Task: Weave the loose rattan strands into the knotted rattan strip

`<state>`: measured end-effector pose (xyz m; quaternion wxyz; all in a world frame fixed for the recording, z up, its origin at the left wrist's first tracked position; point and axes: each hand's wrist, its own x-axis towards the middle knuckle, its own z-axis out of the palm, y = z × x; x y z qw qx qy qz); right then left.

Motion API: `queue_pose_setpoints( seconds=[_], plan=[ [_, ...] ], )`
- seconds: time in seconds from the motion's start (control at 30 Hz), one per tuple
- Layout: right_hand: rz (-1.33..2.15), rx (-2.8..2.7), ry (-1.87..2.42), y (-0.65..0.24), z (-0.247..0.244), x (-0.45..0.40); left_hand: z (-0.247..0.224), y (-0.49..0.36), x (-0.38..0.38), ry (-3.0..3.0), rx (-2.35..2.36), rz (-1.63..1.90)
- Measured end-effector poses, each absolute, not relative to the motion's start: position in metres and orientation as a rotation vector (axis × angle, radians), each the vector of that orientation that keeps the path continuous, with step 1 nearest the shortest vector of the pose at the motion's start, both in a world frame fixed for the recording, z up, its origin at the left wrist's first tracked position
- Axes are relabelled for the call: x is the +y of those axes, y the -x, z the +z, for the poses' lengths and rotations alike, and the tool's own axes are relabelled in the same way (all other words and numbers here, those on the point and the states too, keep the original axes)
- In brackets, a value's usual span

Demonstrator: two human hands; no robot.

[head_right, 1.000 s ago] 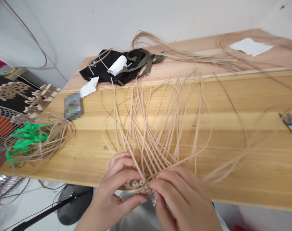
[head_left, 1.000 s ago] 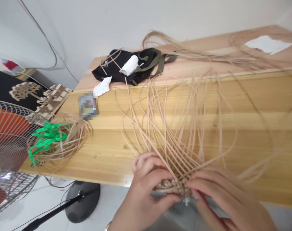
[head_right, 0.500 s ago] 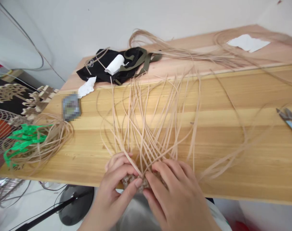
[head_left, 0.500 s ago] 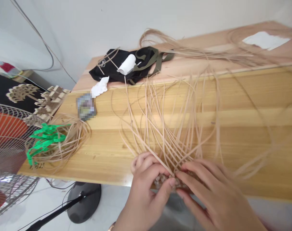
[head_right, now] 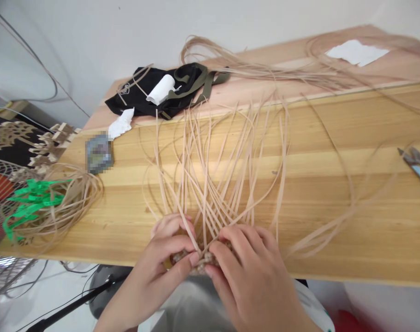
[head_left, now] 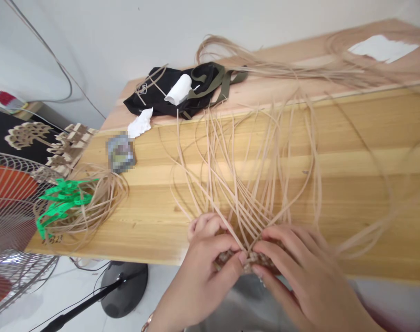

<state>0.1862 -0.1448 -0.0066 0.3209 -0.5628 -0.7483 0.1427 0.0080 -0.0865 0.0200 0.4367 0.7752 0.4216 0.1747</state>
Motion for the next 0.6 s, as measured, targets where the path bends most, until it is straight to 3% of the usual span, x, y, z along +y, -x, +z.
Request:
queue_pose_setpoints(
  seconds=[0.27,0.6],
  plan=[
    [0.273,-1.946,1.489,-0.185,-0.011,-0.147,0.021,-0.006,-0.082,-1.965,0.997,0.355],
    [0.207,-1.979,1.424,-0.187,0.004,-0.143,0.014,0.002,-0.088,-1.898,1.044,0.628]
  ],
)
